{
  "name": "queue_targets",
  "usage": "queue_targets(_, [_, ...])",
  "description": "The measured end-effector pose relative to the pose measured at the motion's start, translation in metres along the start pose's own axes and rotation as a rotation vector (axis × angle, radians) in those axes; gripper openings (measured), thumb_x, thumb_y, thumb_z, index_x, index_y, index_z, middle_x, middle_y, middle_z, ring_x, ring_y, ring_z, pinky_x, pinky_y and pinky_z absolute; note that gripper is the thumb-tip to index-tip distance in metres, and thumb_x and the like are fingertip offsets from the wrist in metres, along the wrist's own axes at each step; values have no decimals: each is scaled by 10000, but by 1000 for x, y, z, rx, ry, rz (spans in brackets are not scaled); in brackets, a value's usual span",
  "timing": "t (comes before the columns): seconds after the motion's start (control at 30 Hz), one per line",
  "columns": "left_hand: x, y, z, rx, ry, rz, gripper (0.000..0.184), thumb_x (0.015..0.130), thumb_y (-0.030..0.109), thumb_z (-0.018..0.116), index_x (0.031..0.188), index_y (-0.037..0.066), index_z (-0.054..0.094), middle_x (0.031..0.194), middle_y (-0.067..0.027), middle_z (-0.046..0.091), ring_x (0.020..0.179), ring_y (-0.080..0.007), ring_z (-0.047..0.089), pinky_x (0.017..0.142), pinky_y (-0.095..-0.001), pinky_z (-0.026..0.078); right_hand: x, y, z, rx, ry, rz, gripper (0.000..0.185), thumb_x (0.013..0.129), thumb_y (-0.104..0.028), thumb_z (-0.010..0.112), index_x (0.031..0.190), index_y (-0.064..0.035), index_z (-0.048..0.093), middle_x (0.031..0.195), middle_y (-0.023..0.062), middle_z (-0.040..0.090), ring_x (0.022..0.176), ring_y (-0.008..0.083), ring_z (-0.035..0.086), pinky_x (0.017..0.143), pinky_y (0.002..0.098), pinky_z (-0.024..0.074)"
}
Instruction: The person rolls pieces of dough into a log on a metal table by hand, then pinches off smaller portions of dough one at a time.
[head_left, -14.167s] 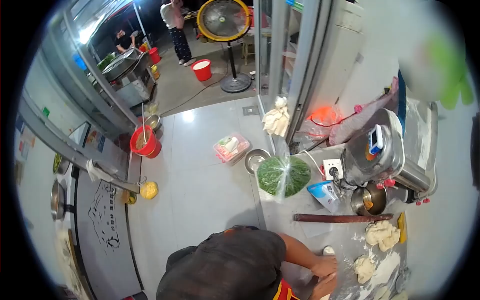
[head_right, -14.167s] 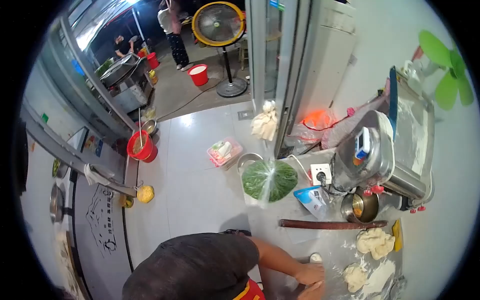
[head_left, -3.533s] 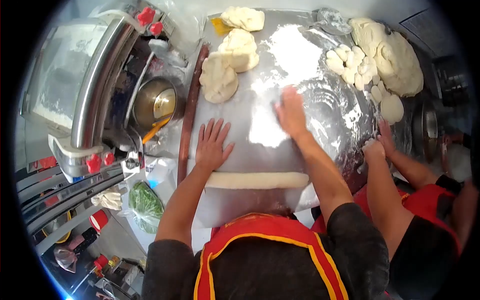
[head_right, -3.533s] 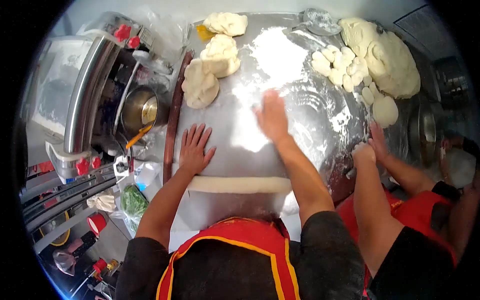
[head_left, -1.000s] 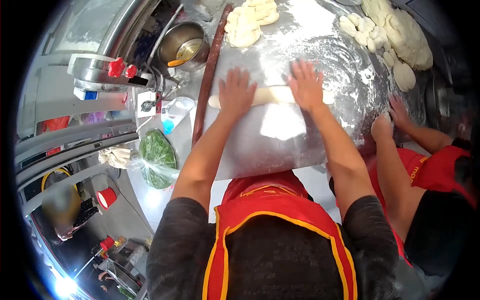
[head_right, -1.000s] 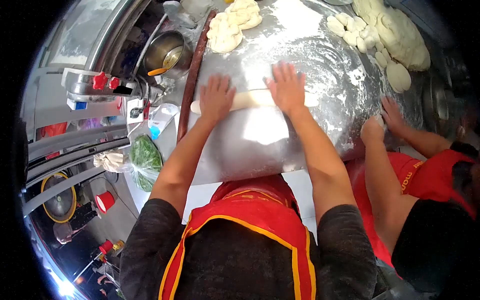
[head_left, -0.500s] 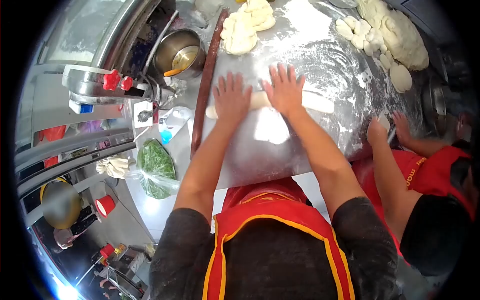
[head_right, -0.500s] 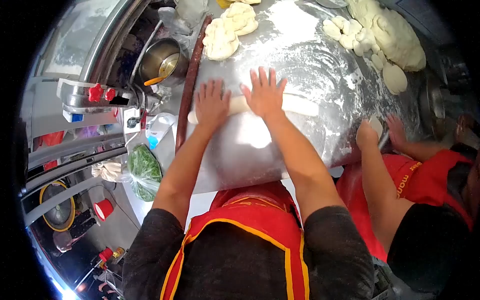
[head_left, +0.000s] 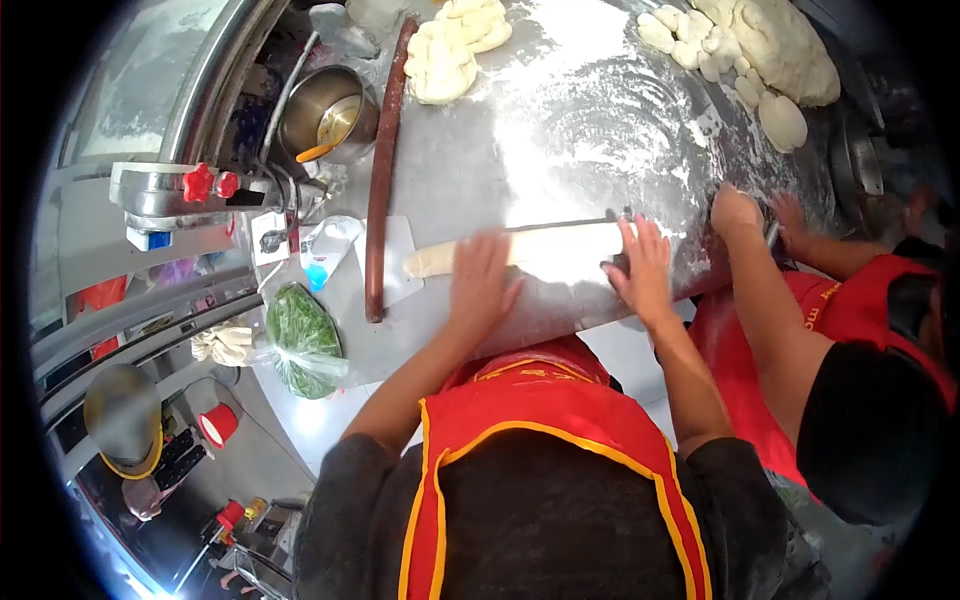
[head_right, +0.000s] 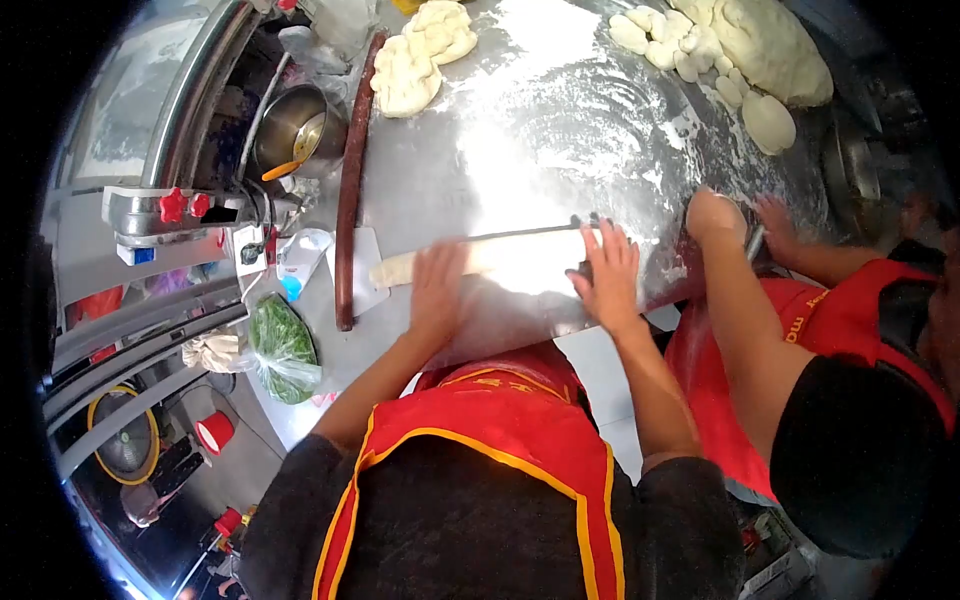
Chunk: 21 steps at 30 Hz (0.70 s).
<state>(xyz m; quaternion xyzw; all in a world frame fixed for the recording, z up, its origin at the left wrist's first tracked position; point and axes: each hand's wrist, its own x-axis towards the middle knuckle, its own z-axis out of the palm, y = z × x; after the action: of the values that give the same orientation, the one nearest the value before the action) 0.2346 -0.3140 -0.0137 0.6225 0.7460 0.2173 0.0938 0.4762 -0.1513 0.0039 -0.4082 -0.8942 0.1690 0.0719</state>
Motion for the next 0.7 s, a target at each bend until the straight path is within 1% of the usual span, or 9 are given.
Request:
queue_targets(0.03, [15, 7, 9, -76, -27, 44, 705, 801, 282, 705, 1386, 12, 419, 1428, -180, 412, 1354, -366, 338, 1121, -535, 244, 5, 8, -4, 68, 41, -32, 792, 739, -170, 782, 1435, -150, 404, 1456, 146, 381, 1334, 372, 347, 1101, 510, 260])
queue_targets(0.17, [65, 49, 19, -151, -110, 177, 770, 739, 249, 751, 1385, 6, 409, 1392, -177, 445, 1319, -345, 381, 1118, -513, 259, 24, 6, -19, 184, -15, -39, 792, 714, -114, 795, 1418, -166, 436, 1367, 124, 467, 1270, 327, 415, 1065, 425, 328])
queue_targets(0.27, [69, 54, 23, -91, -135, 148, 777, 731, 256, 757, 1381, 7, 411, 1369, -170, 465, 1309, -337, 392, 1121, -492, 257, 25, 12, -15, 184, -53, -71, 792, 707, -123, 800, 1413, -168, 443, 1353, 118, 475, 1267, 325, 416, 1058, 425, 328])
queue_targets(0.37, [59, 41, 19, -60, -140, 57, 742, 721, 251, 736, 1348, -1, 429, 1321, -186, 481, 1261, -354, 424, 1076, -491, 300, 24, 14, -12, 218, -24, -57, 771, 691, -125, 808, 1383, -144, 470, 1294, 123, 506, 1223, 316, 438, 1038, 424, 336])
queue_targets(0.5, [75, 57, 21, -110, -125, 107, 752, 690, 259, 775, 1316, -1, 449, 1279, -185, 500, 1199, -340, 463, 1037, -484, 331, 35, 24, -14, 221, -73, -55, 647, 698, -75, 787, 1289, -95, 524, 1180, 142, 542, 1162, 331, 472, 997, 427, 368])
queue_targets(0.57, [102, 77, 34, -180, -133, 145, 784, 671, 294, 805, 1305, -9, 459, 1251, -181, 517, 1162, -320, 486, 1004, -463, 364, 43, 26, -24, 278, -183, -25, 582, 706, -46, 764, 1242, -75, 537, 1123, 153, 545, 1119, 347, 499, 962, 425, 400])
queue_targets(0.6, [111, 85, 41, -199, -135, 130, 751, 678, 274, 799, 1292, 0, 463, 1219, -178, 538, 1134, -327, 506, 978, -453, 387, 48, 24, -33, 305, -238, -12, 550, 710, -31, 752, 1218, -66, 544, 1094, 159, 546, 1097, 356, 513, 945, 423, 416])
queue_targets(0.67, [127, 98, 53, -241, -141, 92, 687, 694, 234, 786, 1264, 17, 472, 1154, -173, 580, 1079, -342, 545, 926, -434, 434, 53, 18, -51, 454, -218, 27, 496, 748, -3, 707, 1213, -52, 541, 1060, 151, 547, 1007, 328, 581, 861, 389, 481])
queue_targets(0.7, [136, 99, 57, -241, -248, 2, 585, 710, 304, 781, 1173, 55, 523, 1012, -160, 648, 972, -350, 608, 833, -417, 484, 56, 18, -57, 552, -214, 42, 497, 750, 0, 705, 1216, -48, 538, 1061, 145, 548, 985, 310, 598, 845, 372, 492])
